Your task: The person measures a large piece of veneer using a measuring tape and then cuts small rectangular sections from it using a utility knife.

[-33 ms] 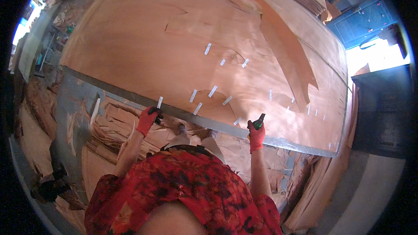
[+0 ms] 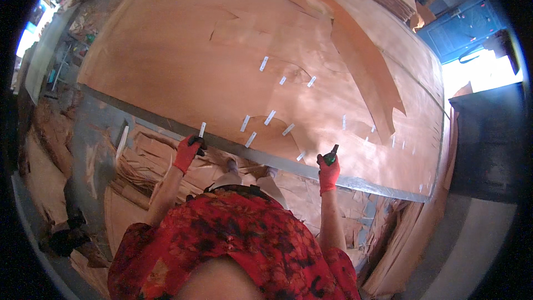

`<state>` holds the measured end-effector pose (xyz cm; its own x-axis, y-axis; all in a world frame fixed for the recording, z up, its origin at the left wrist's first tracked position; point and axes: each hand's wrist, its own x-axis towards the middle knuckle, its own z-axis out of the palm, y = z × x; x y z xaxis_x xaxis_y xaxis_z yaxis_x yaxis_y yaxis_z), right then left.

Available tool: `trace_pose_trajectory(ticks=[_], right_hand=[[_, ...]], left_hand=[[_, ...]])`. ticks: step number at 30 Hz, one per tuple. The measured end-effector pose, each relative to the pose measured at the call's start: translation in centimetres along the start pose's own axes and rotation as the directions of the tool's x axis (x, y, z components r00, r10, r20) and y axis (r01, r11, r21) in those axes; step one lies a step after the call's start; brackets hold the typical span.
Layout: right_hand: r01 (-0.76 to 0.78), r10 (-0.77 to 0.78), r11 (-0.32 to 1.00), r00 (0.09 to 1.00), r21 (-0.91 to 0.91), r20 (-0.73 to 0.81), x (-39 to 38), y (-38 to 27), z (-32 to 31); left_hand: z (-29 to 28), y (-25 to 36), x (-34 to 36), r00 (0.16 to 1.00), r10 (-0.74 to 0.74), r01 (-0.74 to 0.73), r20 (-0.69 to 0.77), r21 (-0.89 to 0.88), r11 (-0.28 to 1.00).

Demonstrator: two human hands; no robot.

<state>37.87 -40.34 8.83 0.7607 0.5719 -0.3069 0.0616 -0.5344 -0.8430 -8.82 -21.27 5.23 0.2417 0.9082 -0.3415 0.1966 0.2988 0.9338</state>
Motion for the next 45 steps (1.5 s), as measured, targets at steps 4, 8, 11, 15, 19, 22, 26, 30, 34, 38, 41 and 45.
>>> trace_pose_trajectory(ticks=[4, 8, 11, 15, 19, 22, 26, 30, 34, 38, 41, 45], right_hand=[[0.170, -0.186, 0.917, 0.982, -0.360, -0.012, 4.8, 1.9, -3.4], [0.498, -0.478, 0.440, 0.834, -0.748, 0.274, 8.4, 2.7, -4.5], [0.538, -0.448, 0.278, 0.805, -0.796, 0.388, 9.6, 3.1, -4.3], [0.526, -0.414, 0.241, 0.816, -0.816, 0.404, 9.9, 3.9, -3.9], [0.520, -0.363, 0.255, 0.833, -0.815, 0.418, 10.0, 3.9, -3.4], [0.497, -0.286, 0.301, 0.861, -0.814, 0.420, 9.7, 3.4, -3.6], [0.484, -0.256, 0.305, 0.871, -0.820, 0.419, 9.5, 2.6, -3.5], [0.481, -0.258, 0.309, 0.873, -0.821, 0.414, 9.5, 2.3, -3.4], [0.484, -0.276, 0.285, 0.868, -0.827, 0.412, 9.3, 2.1, -3.1], [0.473, -0.263, 0.322, 0.877, -0.820, 0.402, 9.4, 3.1, -3.6], [0.471, -0.199, 0.445, 0.881, -0.762, 0.429, 10.2, 0.2, -4.4], [0.459, -0.380, 0.624, 0.885, -0.632, 0.269, 15.9, -4.0, -5.4]], left_hand=[[1.2, 1.4, 1.9, 0.980, 0.172, -0.140, -0.102, 0.268, 0.953], [3.6, 4.9, 5.3, 0.953, 0.295, -0.195, -0.070, 0.605, 0.772], [3.5, 4.3, 10.4, 0.804, 0.593, -0.393, 0.031, 0.777, 0.492], [3.5, 2.7, 15.3, 0.817, 0.569, -0.377, 0.093, 0.833, 0.404], [2.6, 0.6, 16.7, 0.848, 0.523, -0.360, 0.079, 0.812, 0.460], [3.0, 0.5, 16.4, 0.846, 0.524, -0.358, 0.092, 0.828, 0.432], [2.9, 1.4, 16.3, 0.878, 0.468, -0.340, 0.105, 0.824, 0.454], [3.2, 2.0, 15.8, 0.871, 0.480, -0.367, 0.106, 0.788, 0.493], [2.2, 1.6, 15.3, 0.933, 0.337, -0.300, 0.127, 0.793, 0.530], [2.5, 1.0, 15.3, 0.921, 0.366, -0.329, 0.134, 0.769, 0.547], [3.4, 3.2, 15.0, 0.895, 0.430, -0.351, 0.116, 0.779, 0.520], [3.4, 5.2, 15.4, 0.902, 0.431, -0.318, -0.017, 0.649, 0.691]])
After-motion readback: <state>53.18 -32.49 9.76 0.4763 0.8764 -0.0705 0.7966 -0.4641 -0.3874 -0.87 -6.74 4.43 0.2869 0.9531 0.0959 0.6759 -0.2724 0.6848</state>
